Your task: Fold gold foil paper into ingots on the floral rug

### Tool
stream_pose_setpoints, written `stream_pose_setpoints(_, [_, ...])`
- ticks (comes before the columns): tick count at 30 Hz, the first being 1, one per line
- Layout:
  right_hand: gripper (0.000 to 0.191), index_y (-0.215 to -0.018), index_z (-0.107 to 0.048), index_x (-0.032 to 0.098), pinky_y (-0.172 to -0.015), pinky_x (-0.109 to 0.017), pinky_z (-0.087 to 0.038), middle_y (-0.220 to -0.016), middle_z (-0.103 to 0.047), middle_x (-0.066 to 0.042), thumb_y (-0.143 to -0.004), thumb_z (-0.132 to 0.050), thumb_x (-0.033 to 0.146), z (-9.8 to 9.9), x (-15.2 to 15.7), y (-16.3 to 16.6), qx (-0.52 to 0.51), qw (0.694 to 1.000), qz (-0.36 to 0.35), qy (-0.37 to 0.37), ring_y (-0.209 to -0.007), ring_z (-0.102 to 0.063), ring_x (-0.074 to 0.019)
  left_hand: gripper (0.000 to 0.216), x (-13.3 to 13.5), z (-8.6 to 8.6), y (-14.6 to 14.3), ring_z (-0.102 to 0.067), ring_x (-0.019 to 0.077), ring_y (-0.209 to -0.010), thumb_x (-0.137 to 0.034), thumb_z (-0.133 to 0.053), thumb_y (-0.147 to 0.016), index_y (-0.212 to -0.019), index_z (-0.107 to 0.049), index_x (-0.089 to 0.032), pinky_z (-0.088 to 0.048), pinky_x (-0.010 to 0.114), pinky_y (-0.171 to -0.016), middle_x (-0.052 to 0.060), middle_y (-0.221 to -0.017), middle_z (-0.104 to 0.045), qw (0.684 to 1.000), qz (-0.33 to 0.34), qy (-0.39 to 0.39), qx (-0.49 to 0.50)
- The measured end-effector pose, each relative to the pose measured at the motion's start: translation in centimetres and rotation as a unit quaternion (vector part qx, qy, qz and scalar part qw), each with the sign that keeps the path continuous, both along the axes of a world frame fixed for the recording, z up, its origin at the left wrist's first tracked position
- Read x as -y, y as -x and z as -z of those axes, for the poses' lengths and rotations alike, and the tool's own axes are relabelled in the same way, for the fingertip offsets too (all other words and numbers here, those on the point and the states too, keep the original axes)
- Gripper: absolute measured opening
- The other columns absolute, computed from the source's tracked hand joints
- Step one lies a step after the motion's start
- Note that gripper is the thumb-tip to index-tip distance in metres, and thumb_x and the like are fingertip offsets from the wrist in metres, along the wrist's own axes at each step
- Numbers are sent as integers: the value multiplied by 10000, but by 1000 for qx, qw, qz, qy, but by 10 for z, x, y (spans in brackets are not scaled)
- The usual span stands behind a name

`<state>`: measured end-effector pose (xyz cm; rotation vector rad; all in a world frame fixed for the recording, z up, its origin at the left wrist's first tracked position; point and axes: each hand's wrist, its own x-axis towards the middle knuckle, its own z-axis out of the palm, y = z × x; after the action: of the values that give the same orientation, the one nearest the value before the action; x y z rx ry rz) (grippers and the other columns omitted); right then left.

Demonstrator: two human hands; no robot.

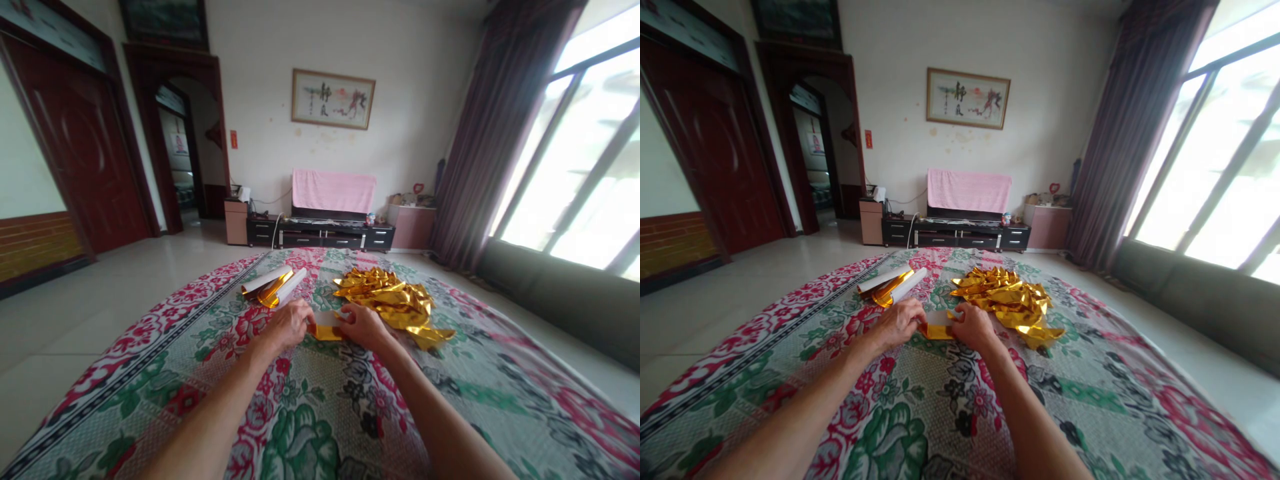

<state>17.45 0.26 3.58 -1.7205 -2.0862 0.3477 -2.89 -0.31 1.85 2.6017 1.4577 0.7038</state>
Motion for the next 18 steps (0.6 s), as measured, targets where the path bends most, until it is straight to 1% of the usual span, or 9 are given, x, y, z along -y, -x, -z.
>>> stream_pose_setpoints(2, [340,-955,-652,190,-531,-200,-310,-697,-644,3,-624,-605,253,-1,0,-1,6,1000,0,8,-608,-540,-123,292,2,-1,-3,-549,155,-851,-49,-435,-664,-788,-643,-211,-441,264,-808,25,-844,-575,1000,0,-4,1])
stream_pose_setpoints(5, [308,-923,-669,202,-526,-199,-314,-686,-653,0,-627,-597,248,-1,-2,-2,13,1000,5,14,-612,-552,-126,234,6,-4,-6,-551,156,-814,-78,-457,-676,-767,-630,-207,-443,254,-761,26,-831,-573,1000,-25,-15,8])
stream_pose_setpoints(8, [326,-925,-675,206,-538,-207,-333,-719,-668,-16,-610,-605,253,0,-3,-2,20,1000,19,14,-645,-574,-146,159,10,-7,-9,-552,158,-814,-131,-489,-701,-773,-613,-198,-439,255,-749,30,-857,-569,998,-47,-37,18])
stream_pose_setpoints(11, [333,-927,-679,198,-564,-221,-356,-769,-680,-46,-605,-605,236,0,-2,1,32,998,46,2,-700,-594,-174,122,12,-9,-12,-551,161,-830,-187,-506,-731,-798,-607,-201,-437,256,-755,30,-859,-562,997,-55,-48,17])
stream_pose_setpoints(14, [331,-933,-676,179,-575,-230,-363,-766,-679,-69,-616,-591,217,-1,1,6,41,997,59,-4,-722,-602,-190,133,13,-7,-15,-552,159,-828,-211,-519,-739,-835,-611,-205,-439,251,-746,31,-870,-567,999,-38,-36,1])
stream_pose_setpoints(16, [313,-907,-679,173,-567,-227,-360,-742,-672,-66,-610,-606,237,-3,4,6,41,998,42,2,-706,-599,-184,144,14,-5,-17,-553,159,-832,-220,-516,-749,-852,-615,-205,-442,249,-740,35,-893,-572,999,-19,-27,-11])
stream_pose_setpoints(18, [275,-850,-686,178,-546,-216,-350,-708,-658,-47,-604,-628,286,-6,5,4,38,999,5,14,-665,-585,-164,152,14,-4,-18,-554,157,-845,-219,-493,-768,-848,-621,-207,-444,248,-746,37,-921,-575,1000,-4,-21,-17])
